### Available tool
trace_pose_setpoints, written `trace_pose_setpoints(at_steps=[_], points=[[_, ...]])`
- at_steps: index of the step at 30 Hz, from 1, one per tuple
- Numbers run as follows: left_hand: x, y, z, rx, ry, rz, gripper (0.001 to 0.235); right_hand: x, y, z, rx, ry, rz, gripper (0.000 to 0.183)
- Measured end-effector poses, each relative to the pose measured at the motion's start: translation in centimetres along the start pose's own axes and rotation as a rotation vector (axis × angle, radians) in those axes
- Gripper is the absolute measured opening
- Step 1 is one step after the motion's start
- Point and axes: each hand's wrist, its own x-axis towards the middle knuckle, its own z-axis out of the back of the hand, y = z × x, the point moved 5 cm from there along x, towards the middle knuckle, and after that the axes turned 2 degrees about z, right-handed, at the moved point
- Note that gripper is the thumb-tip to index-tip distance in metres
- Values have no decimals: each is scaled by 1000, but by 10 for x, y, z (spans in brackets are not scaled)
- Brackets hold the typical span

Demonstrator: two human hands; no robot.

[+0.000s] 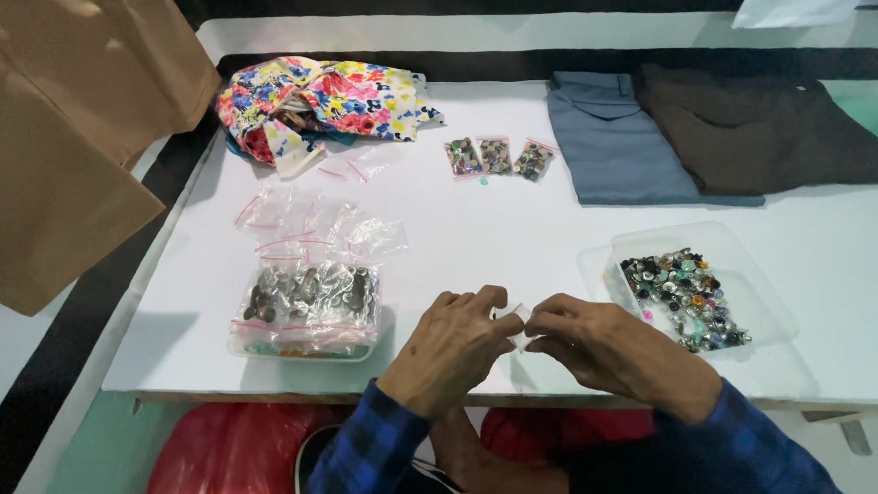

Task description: Bagging small buttons or fasteners into plastic bags from a container.

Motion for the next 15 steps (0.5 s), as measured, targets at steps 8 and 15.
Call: trace_pose_setpoints(at_steps=[8, 15], points=[[-6, 2, 1, -106, 39, 1, 11, 1, -2, -4, -84, 151, 11, 12], [-9, 32, -11, 33, 12, 47, 9, 18, 27, 15, -9, -58, 50, 24]])
